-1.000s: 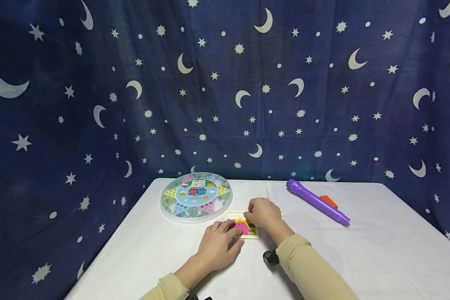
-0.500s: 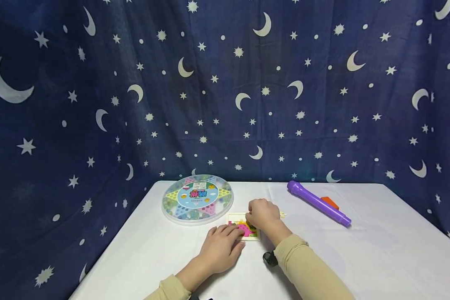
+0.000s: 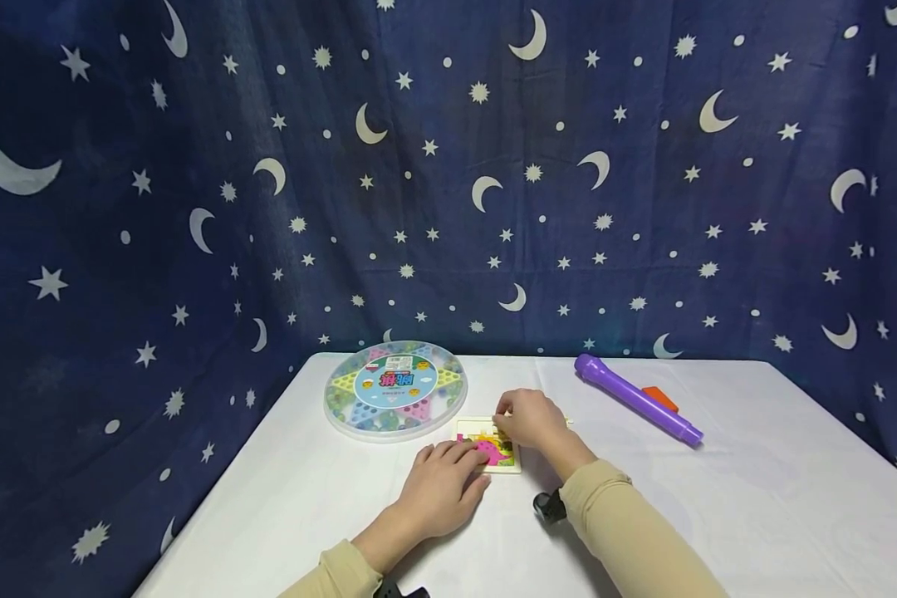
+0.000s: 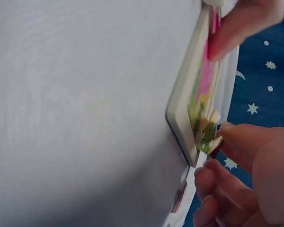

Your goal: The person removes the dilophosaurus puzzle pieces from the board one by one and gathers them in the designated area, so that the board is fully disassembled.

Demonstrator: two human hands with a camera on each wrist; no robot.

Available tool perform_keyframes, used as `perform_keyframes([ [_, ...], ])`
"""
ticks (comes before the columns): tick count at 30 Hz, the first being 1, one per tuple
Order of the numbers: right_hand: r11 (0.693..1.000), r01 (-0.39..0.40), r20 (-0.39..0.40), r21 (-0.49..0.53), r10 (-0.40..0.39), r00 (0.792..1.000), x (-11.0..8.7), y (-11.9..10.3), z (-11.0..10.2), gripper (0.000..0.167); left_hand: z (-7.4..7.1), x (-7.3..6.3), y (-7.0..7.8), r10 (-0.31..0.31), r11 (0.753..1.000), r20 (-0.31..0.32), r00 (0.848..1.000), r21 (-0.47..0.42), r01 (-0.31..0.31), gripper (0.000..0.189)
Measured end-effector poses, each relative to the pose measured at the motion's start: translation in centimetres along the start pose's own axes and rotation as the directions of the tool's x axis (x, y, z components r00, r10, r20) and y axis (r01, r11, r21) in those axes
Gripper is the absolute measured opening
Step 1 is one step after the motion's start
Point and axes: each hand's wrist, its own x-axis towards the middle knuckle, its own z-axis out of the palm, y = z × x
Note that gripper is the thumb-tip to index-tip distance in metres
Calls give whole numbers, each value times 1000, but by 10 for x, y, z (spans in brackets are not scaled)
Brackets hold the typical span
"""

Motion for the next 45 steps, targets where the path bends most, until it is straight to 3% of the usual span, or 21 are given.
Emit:
perform_keyframes([
  [5,996,49,8,68,-50,999,-3,5,-3,7,-2,0,0,5,1000,-12,1000,8,-5,37],
  [10,991,47,22,128,-51,998,-6,8,-5,11,-1,0,0,11,1000,-24,1000,5,-10,37],
  [22,951,-71,46,299,60,997,-16,33,-19,14,3,-2,-2,0,999,-87,996,-38,-3,34],
  [34,938,-202,60,283,193,979,-28,67,-31,26,5,-2,-4,10,999,-170,985,-44,-18,32],
  [40,943,-184,20,278,185,982,-33,81,-39,21,5,-1,-6,21,998,-190,982,-48,-31,27],
  [45,950,-177,-15,258,187,982,-37,88,-47,18,4,1,-6,57,997,-243,968,-43,-70,26],
])
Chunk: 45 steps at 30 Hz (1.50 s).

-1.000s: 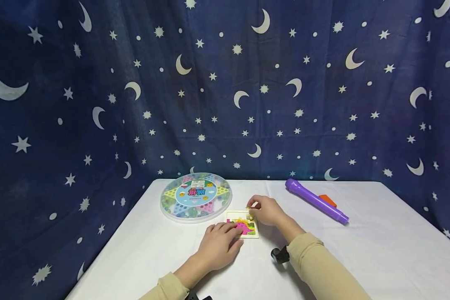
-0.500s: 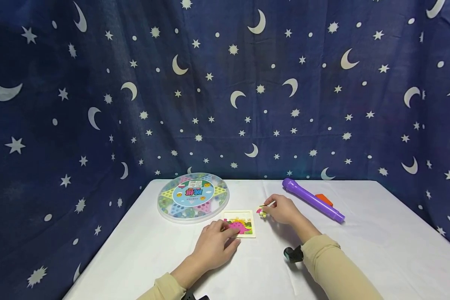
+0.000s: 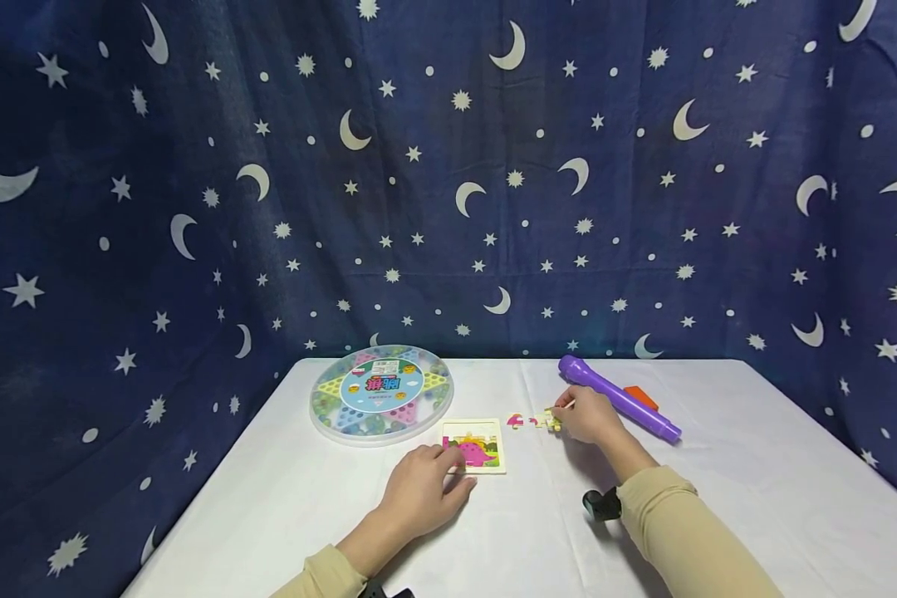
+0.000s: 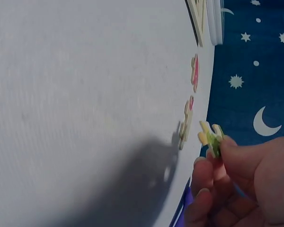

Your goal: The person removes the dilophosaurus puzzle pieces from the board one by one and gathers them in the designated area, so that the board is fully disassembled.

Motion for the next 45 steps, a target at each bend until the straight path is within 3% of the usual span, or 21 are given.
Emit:
perform_keyframes([
  [9,989,-94,-17,-117,93,996,0,6,-6,16,-1,-3,-1,-10,1000,-9,1000,1,10,35],
  [17,969,-176,-28,-173,174,984,-1,9,-5,19,3,-4,-2,-3,999,-61,998,38,5,17],
  [24,937,-158,-20,-312,160,987,-4,11,-3,22,1,-3,1,7,998,-80,997,64,-2,7],
  [32,942,-123,-44,-311,115,992,0,5,-3,19,-4,-2,3,14,998,-91,996,66,-8,7],
  [45,958,20,-3,-286,-22,1000,0,-50,29,13,-6,-8,1,48,994,-56,997,102,-43,15],
])
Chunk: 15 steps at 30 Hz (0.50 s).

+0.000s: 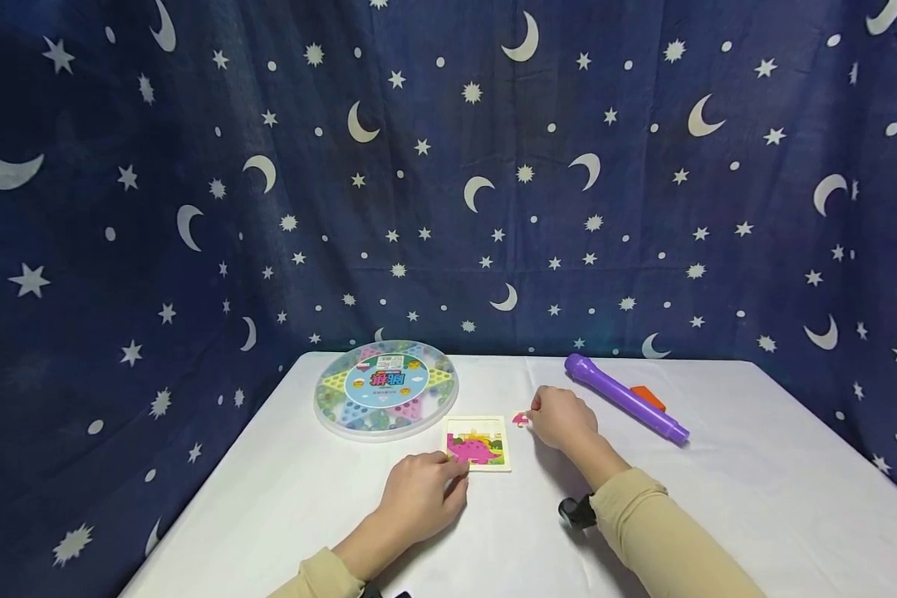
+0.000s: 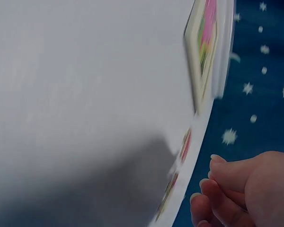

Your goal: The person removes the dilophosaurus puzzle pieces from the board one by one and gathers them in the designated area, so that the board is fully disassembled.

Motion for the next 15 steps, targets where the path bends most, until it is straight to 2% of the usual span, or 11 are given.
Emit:
perform_keyframes([
  [6,996,92,1,20,-92,996,0,-23,10,12,0,1,-1,4,1000,-12,1000,1,-4,12],
  [11,983,179,59,44,-182,982,1,-35,20,13,1,2,-2,7,1000,-39,999,4,-7,7],
  [15,973,218,95,72,-224,970,4,-43,27,14,3,3,-2,10,1000,-50,999,9,-10,6],
])
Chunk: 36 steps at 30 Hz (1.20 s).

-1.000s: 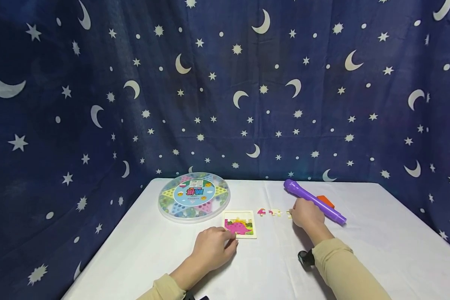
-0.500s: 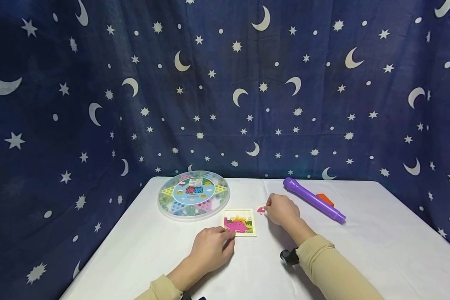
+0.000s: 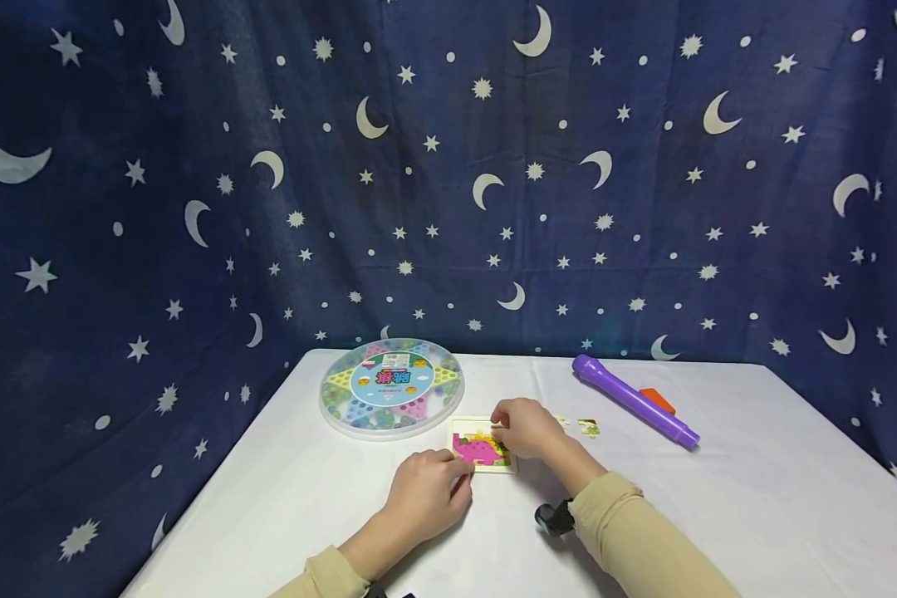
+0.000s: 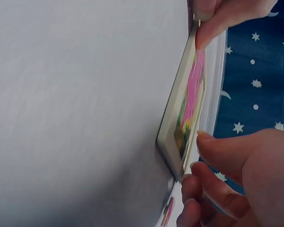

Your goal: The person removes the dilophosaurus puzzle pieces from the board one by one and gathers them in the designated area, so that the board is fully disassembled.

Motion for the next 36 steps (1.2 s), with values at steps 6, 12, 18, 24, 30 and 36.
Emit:
perform_keyframes([
  [6,999,19,11,35,-19,1000,4,-11,3,15,2,1,1,15,1000,11,1000,19,-15,7],
  [12,999,23,27,48,-24,999,8,-23,4,16,1,-1,-1,19,999,9,1000,28,-19,7],
  [18,998,44,15,45,-45,999,10,-27,9,16,0,-2,-1,13,1000,2,1000,-11,-13,15],
  [24,993,111,4,48,-111,994,10,-31,17,15,0,-3,-2,6,1000,3,1000,-19,-6,15],
  [30,988,149,8,44,-149,989,11,-31,23,17,0,-3,0,31,1000,-13,999,-3,-31,10],
  [36,988,151,19,44,-152,988,12,-34,24,16,0,-2,2,39,999,-31,999,9,-38,5],
])
